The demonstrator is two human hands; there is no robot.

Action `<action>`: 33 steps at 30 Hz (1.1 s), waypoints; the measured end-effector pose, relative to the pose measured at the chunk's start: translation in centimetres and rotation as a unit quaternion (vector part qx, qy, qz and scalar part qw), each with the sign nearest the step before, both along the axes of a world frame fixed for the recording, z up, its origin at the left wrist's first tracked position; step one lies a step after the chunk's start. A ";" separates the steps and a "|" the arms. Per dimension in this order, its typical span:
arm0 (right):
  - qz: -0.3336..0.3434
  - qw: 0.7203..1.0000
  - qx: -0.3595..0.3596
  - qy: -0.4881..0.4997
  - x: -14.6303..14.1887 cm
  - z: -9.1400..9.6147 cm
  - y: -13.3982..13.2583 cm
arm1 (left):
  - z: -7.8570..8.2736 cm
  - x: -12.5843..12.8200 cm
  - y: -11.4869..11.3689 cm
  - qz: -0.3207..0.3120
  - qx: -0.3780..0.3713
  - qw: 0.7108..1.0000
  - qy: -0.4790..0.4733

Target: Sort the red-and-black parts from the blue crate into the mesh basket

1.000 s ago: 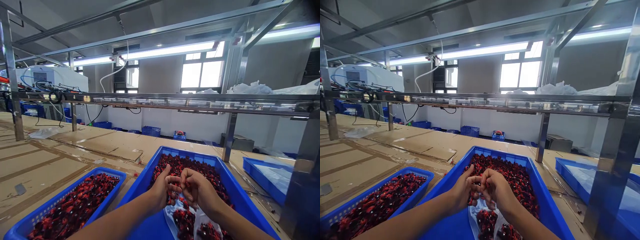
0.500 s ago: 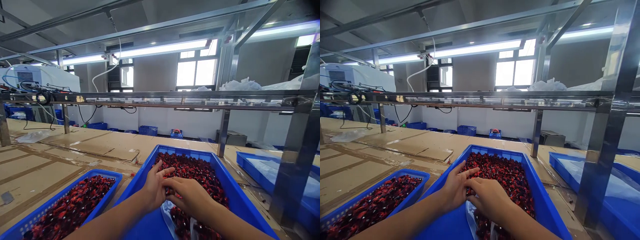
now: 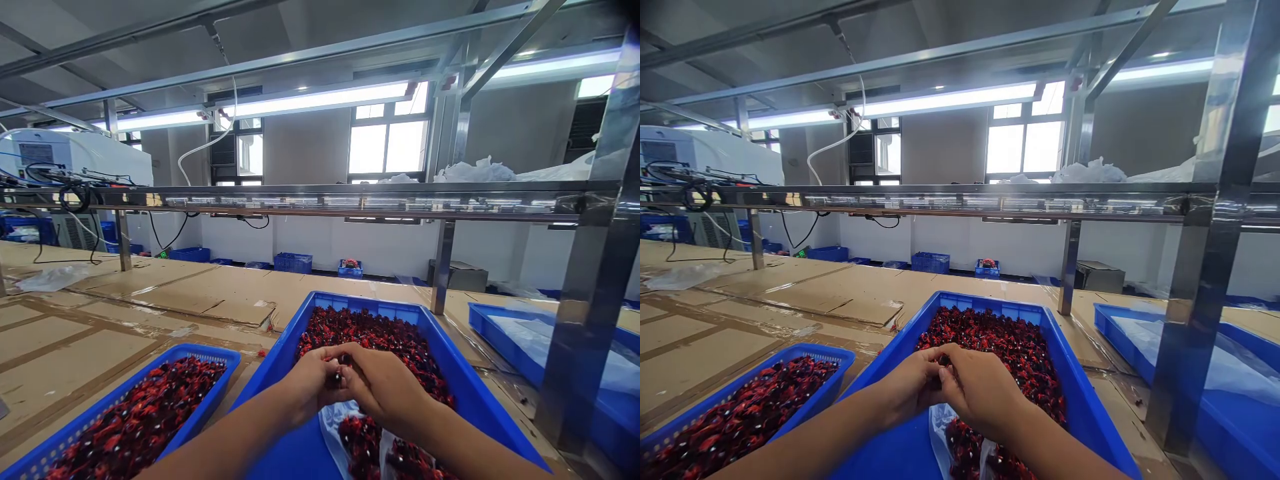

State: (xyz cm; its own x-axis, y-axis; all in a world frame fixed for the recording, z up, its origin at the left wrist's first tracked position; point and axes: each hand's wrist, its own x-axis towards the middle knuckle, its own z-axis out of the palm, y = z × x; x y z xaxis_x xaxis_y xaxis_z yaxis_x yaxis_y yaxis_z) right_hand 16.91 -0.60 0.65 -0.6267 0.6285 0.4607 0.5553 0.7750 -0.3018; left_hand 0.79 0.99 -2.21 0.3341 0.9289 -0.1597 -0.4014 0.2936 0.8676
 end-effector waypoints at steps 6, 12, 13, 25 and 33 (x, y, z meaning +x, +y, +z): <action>-0.024 0.995 0.074 -0.068 -0.2 -0.2 0.1 | -0.2 -0.7 0.5 0.020 0.016 1.000 0.016; -0.060 0.991 0.106 -0.046 0.0 -0.8 0.6 | 0.7 -0.7 -0.2 0.005 0.044 0.999 -0.002; -0.064 0.992 0.105 -0.040 0.0 -0.8 0.6 | 0.9 -0.6 -0.2 0.004 0.047 0.999 -0.005; -0.057 0.990 0.130 -0.024 0.6 0.3 0.0 | 2.2 -1.7 -0.4 -0.069 0.066 0.992 -0.081; -0.043 0.974 0.186 -0.119 0.9 0.6 0.4 | 2.6 -1.4 -0.8 -0.070 0.063 0.991 -0.098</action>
